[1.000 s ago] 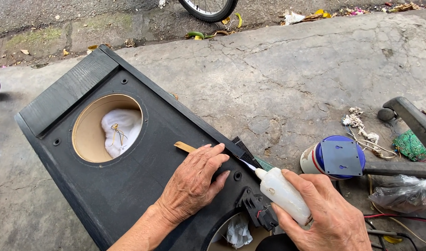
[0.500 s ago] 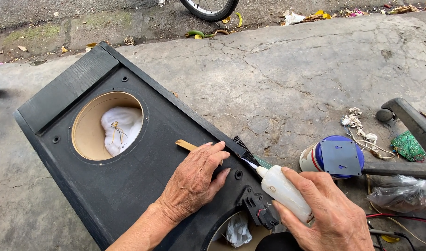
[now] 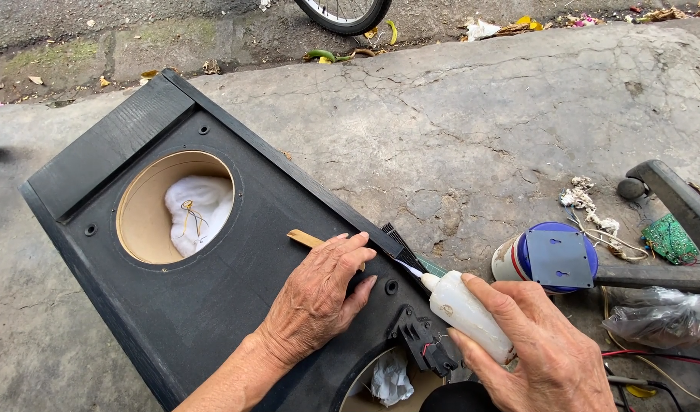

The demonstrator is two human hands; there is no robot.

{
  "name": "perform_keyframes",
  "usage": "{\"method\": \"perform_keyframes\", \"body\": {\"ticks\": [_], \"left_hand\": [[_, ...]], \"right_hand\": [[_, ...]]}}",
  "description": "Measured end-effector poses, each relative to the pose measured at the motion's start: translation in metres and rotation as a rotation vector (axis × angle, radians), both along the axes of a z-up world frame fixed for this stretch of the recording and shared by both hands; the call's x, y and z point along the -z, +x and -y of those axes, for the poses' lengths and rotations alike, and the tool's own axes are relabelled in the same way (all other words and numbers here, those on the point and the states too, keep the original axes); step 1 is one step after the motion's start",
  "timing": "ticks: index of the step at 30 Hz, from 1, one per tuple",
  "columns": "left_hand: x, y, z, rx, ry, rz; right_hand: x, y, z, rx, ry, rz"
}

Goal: The person is attaching a protective mesh screen to a speaker cabinet. They apply glue to the edges of the speaker opening and then use a small wooden stick to press and secure the mesh in place.

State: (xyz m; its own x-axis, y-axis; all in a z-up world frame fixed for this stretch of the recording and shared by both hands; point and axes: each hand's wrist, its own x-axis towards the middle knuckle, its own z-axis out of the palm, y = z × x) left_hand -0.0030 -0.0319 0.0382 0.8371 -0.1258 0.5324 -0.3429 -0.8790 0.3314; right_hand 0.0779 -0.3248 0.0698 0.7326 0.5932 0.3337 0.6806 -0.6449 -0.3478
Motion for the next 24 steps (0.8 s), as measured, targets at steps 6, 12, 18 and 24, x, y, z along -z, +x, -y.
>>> {"method": "perform_keyframes", "body": {"ticks": [6,12,18,24], "left_hand": [[0.0005,-0.0002,0.0001,0.001,0.001,0.024],[-0.0007,-0.0007,0.0003,-0.004,-0.008,0.001],[-0.0015,-0.0008,0.0005,-0.006,-0.011,0.002],[-0.0032,-0.0008,0.0004,-0.004,-0.018,-0.002]], "right_hand": [[0.0029,-0.0005,0.0004,0.002,0.022,0.018],[0.0002,-0.0004,-0.0004,-0.004,0.031,0.013],[0.0014,-0.0001,0.0004,0.006,0.013,-0.012],[-0.0007,0.0006,-0.001,-0.013,0.033,-0.006]]}}
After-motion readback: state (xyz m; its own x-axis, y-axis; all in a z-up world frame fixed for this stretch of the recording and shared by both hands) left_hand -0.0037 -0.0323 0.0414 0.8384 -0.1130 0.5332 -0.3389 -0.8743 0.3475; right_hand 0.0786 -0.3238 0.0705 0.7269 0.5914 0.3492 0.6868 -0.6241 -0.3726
